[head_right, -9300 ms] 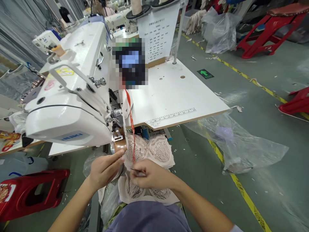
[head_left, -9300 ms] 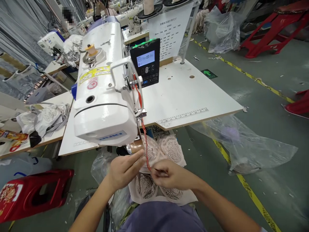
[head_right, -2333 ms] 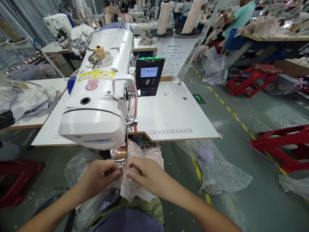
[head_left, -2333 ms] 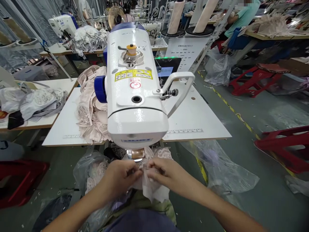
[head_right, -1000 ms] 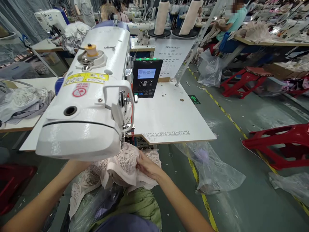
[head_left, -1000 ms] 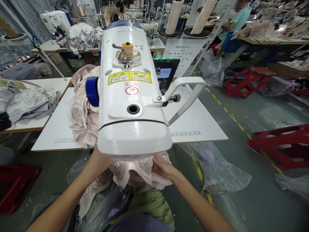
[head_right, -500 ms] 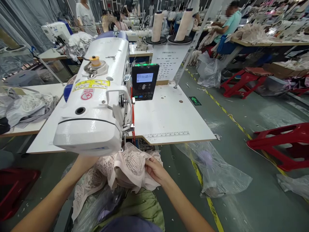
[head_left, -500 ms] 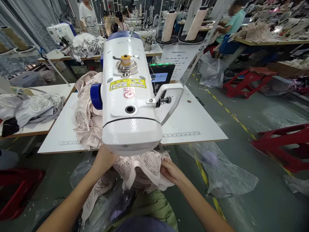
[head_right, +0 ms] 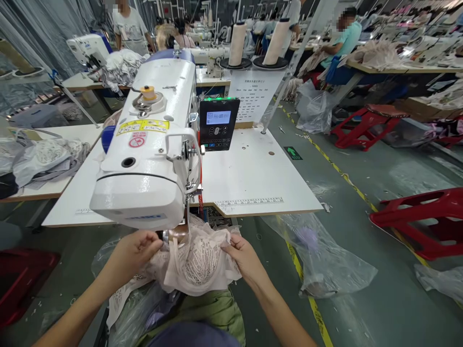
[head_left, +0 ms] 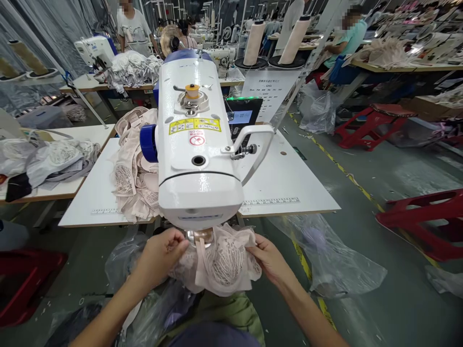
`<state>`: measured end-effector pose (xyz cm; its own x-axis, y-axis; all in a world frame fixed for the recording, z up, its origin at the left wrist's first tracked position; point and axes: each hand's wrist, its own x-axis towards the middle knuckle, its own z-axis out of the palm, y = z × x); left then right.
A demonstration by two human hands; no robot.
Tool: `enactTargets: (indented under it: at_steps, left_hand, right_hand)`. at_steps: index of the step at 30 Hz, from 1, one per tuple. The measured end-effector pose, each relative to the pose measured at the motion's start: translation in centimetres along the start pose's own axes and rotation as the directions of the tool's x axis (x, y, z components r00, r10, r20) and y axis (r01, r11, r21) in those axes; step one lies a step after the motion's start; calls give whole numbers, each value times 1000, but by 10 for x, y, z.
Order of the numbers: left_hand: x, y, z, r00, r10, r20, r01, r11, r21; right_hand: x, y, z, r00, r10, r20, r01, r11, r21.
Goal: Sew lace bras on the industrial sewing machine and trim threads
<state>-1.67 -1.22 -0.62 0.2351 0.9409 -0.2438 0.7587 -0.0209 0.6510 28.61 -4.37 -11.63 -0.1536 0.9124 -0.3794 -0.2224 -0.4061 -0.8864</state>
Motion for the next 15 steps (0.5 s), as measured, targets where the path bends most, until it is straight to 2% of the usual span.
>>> enactTargets:
  at_steps: [2, 3, 4, 5, 7, 8, 9, 10, 13, 15]
  left_hand:
    - [-19, -1, 1, 999, 45, 15, -47, 990, 131]
    - [-28, 0, 3, 993, 109, -32, -101, 973, 206]
    - [-36, 3, 7, 973, 204, -112, -168, 948, 271]
    - [-43, 7, 13, 927, 317, -198, -246, 916, 316]
    - [-51, 18, 29, 790, 536, -299, -428, 830, 358]
    - [-52, 23, 38, 734, 614, -291, -508, 780, 366]
    - [-52, 27, 47, 704, 663, -254, -566, 740, 363]
    - [-49, 29, 54, 708, 676, -202, -593, 725, 350]
    - [-39, 19, 64, 834, 546, -77, -507, 815, 281]
    - [-35, 8, 64, 886, 462, -48, -434, 860, 268]
  right_hand:
    - [-9, -5, 3, 978, -158, -134, 127, 967, -220]
    - [-14, -9, 7, 960, -236, -153, 173, 925, -338]
    - [-19, -12, 14, 949, -291, -119, 213, 874, -437]
    - [-23, -16, 23, 948, -315, -36, 256, 828, -500]
    - [-26, -23, 46, 941, -275, 198, 338, 800, -495]
    - [-26, -25, 58, 923, -242, 298, 358, 824, -440]
    - [-26, -27, 69, 905, -219, 365, 357, 858, -369]
    - [-24, -27, 78, 896, -200, 396, 333, 893, -302]
    - [-15, -19, 93, 915, -140, 377, 225, 956, -190]
    - [-10, -12, 93, 934, -96, 344, 173, 965, -199]
